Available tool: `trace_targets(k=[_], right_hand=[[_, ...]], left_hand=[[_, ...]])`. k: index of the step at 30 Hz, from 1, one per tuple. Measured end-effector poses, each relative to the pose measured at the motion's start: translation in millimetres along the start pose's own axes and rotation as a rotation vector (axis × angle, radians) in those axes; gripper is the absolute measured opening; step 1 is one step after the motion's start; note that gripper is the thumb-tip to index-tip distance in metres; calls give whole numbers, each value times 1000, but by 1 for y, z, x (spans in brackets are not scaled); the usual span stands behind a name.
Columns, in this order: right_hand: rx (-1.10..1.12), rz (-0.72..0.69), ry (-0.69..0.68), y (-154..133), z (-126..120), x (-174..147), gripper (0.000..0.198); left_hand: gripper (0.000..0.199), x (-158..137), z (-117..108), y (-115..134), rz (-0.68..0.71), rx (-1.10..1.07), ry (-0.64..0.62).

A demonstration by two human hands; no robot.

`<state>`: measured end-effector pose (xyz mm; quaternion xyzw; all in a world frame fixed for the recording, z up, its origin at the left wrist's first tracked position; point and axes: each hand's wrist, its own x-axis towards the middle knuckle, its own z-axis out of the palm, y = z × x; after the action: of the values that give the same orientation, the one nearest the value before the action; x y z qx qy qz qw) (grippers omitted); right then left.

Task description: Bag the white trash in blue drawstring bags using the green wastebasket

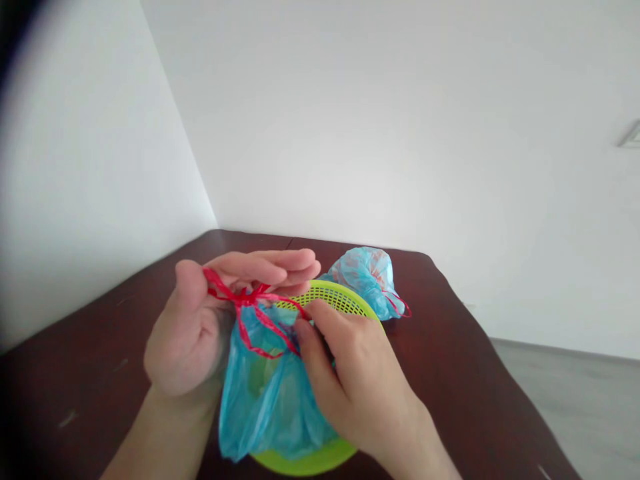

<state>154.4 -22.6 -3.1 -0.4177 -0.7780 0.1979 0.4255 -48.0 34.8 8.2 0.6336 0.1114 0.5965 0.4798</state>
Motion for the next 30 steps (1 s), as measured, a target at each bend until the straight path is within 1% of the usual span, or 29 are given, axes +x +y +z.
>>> trace_targets(k=[3, 5, 6, 8, 9, 12, 13, 16, 17, 19, 21, 25, 27, 30], right_hand=[[145, 6, 248, 6, 3, -4, 27], [227, 5, 349, 8, 5, -4, 32], [264, 4, 370, 7, 6, -2, 35], [356, 13, 367, 5, 7, 3, 38], [406, 25, 356, 3, 7, 7, 35], [563, 78, 292, 1, 5, 14, 23], [627, 102, 273, 1, 4, 15, 24], [833, 181, 186, 7, 2, 12, 39], [881, 200, 145, 9, 2, 11, 40], [930, 211, 94, 12, 2, 9, 36], [962, 231, 89, 11, 2, 9, 33], [1080, 254, 66, 6, 3, 14, 38], [1138, 254, 113, 4, 3, 14, 36], [1203, 260, 210, 1, -1, 12, 30]], left_hand=[[70, 1, 2, -1, -10, -53, -70], [66, -2, 2, -5, -27, -21, -192], [64, -3, 2, -6, -32, 2, -260], [59, -5, 2, -7, -23, 33, -379], [57, -5, 2, -7, -18, 43, -414], [57, -1, -1, -1, -21, 103, -462], [56, 2, -2, 1, -17, 131, -483], [51, 7, -5, 3, 20, 171, -549], [50, 8, -5, 2, 33, 166, -561], [50, 8, -6, -1, 50, 143, -570], [50, 8, -7, -4, 55, 132, -588], [48, 15, -9, -4, 59, 145, -656], [47, 17, -8, -1, 61, 146, -658], [52, 15, -6, 3, 53, 142, -599]])
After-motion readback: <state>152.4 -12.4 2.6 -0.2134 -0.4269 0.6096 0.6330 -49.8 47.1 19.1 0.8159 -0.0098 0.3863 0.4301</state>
